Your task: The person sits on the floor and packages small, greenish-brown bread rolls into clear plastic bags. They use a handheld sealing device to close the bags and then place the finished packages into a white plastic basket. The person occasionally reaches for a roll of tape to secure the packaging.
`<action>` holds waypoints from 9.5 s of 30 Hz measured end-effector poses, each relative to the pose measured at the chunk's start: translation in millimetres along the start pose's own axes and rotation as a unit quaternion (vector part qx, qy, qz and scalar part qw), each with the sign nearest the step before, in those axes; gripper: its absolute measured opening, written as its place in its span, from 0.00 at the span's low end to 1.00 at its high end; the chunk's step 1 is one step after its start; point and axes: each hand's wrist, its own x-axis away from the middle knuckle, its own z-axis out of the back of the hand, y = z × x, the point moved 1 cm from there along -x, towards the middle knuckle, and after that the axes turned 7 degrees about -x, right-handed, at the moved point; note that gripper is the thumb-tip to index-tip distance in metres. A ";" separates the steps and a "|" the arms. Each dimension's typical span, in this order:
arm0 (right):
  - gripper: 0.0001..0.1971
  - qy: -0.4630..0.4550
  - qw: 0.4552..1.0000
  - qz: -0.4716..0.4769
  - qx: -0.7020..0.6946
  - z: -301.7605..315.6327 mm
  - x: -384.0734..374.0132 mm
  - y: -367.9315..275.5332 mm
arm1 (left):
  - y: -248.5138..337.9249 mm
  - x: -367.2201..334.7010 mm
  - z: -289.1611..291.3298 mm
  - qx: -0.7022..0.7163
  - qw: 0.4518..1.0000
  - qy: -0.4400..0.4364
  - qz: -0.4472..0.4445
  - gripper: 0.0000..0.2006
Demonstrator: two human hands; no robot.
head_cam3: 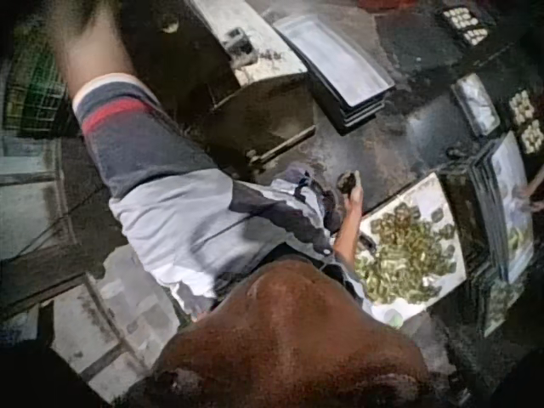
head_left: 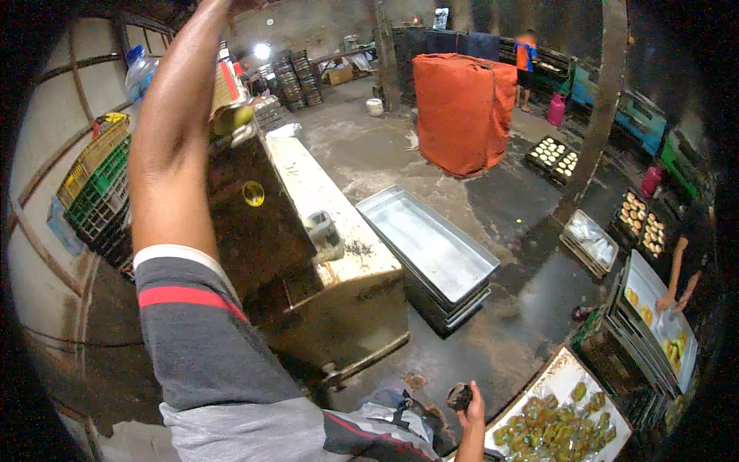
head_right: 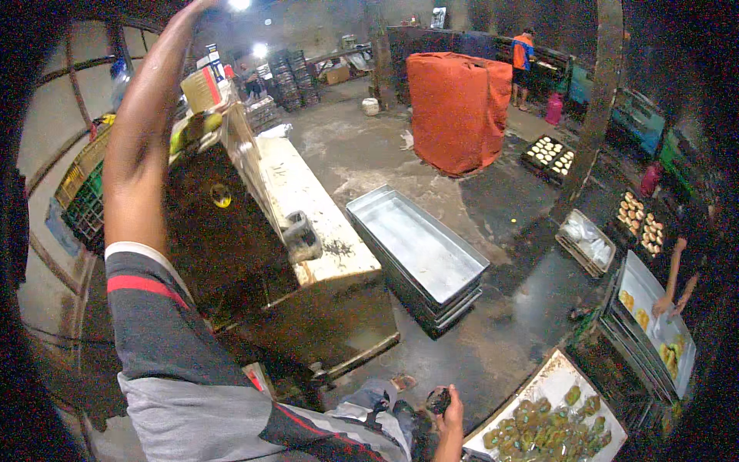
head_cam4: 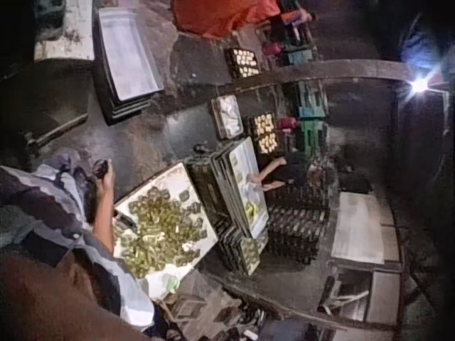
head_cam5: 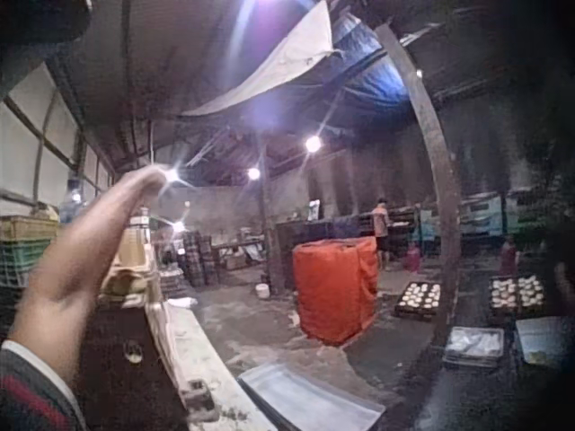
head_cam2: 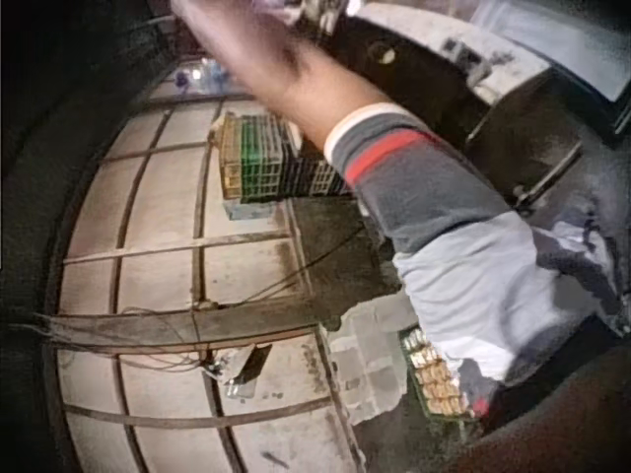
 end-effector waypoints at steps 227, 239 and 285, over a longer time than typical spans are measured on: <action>0.13 0.487 0.851 0.193 0.032 361.7 313.7 114.7 | 718.0 964.5 69.8 0.045 0.041 -0.535 -0.843 0.48; 0.11 0.420 0.842 0.339 -0.020 496.0 188.1 238.6 | 907.7 1146.3 -54.3 0.387 0.195 -0.768 -0.471 0.41; 0.28 0.747 0.351 0.556 0.100 449.1 27.2 248.9 | 919.5 1187.6 -94.7 0.432 -0.322 -0.800 -0.265 0.35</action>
